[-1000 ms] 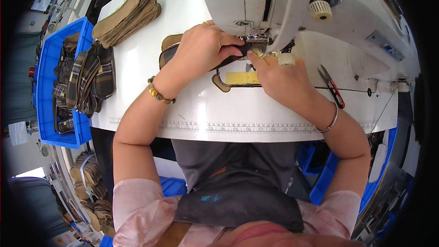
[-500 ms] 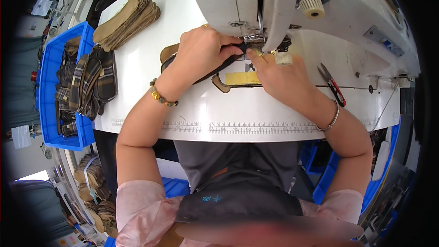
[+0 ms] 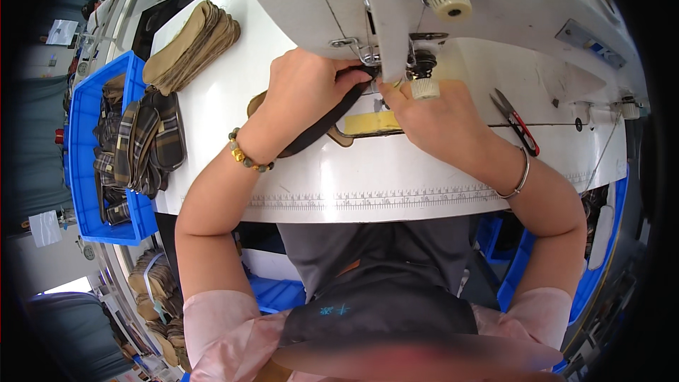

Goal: Sewing the trim and assembly of shoe upper components using an industrial sewing machine.

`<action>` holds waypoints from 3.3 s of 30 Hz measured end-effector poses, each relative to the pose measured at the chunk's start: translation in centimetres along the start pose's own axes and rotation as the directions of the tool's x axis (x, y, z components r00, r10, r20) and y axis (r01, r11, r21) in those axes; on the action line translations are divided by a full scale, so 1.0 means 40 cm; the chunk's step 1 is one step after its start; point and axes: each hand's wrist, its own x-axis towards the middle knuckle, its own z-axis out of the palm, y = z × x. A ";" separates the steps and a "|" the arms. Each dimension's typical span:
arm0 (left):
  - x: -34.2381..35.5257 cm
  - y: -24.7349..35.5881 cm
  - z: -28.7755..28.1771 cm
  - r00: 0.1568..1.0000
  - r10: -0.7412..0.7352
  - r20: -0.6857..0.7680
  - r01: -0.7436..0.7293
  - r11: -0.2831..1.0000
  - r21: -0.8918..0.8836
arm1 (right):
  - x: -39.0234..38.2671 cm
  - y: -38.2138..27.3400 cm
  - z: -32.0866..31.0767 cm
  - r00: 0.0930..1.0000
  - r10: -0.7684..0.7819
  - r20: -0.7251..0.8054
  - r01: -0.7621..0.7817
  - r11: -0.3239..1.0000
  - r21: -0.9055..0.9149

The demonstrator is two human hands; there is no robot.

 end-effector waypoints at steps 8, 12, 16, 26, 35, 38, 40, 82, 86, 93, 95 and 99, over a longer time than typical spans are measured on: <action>-0.009 0.014 -0.005 0.998 -0.061 0.010 0.061 0.997 -0.051 | -0.008 -0.008 0.005 0.999 -0.042 0.001 0.042 0.999 -0.010; -0.009 0.008 0.005 0.997 -0.075 -0.014 0.074 0.993 -0.093 | -0.008 -0.018 0.003 0.999 -0.053 0.001 0.053 0.998 -0.041; -0.013 -0.007 0.023 0.993 -0.097 -0.074 0.081 0.976 -0.200 | -0.004 -0.013 0.003 1.000 -0.023 0.007 0.023 0.999 -0.029; 0.001 -0.005 0.003 0.989 -0.142 -0.034 0.134 0.976 -0.173 | 0.007 0.000 0.014 0.999 -0.039 0.000 0.039 0.999 0.031; 0.003 0.005 0.004 0.985 -0.152 -0.082 0.132 0.968 -0.213 | -0.004 0.007 0.022 0.997 -0.077 -0.020 0.073 0.983 -0.170; -0.003 0.012 -0.007 0.980 -0.186 -0.074 0.165 0.960 -0.228 | 0.008 -0.004 0.005 0.999 -0.049 -0.011 0.047 0.991 -0.128; -0.001 0.016 -0.010 0.978 -0.203 -0.057 0.185 0.956 -0.228 | 0.009 -0.003 0.004 0.999 -0.038 -0.024 0.036 0.995 -0.093; -0.061 -0.059 0.019 0.963 -0.243 0.113 0.266 0.810 -0.522 | -0.006 -0.044 0.016 0.940 -0.332 -0.077 0.337 0.938 0.083; -0.059 -0.070 0.039 0.970 -0.218 0.109 0.237 0.746 -0.622 | 0.001 -0.034 0.059 0.924 -0.344 -0.170 0.356 0.933 0.047; -0.055 -0.063 0.027 0.963 -0.233 0.135 0.264 0.717 -0.645 | -0.002 -0.040 0.074 0.908 -0.381 -0.174 0.387 0.922 -0.003; -0.060 -0.076 0.024 0.946 -0.273 0.176 0.322 0.714 -0.622 | 0.004 -0.049 0.086 0.883 -0.425 -0.198 0.426 0.904 -0.040; -0.074 -0.064 -0.038 0.942 -0.231 0.244 0.332 0.751 -0.572 | 0.012 -0.065 0.100 0.866 -0.438 -0.241 0.440 0.897 -0.049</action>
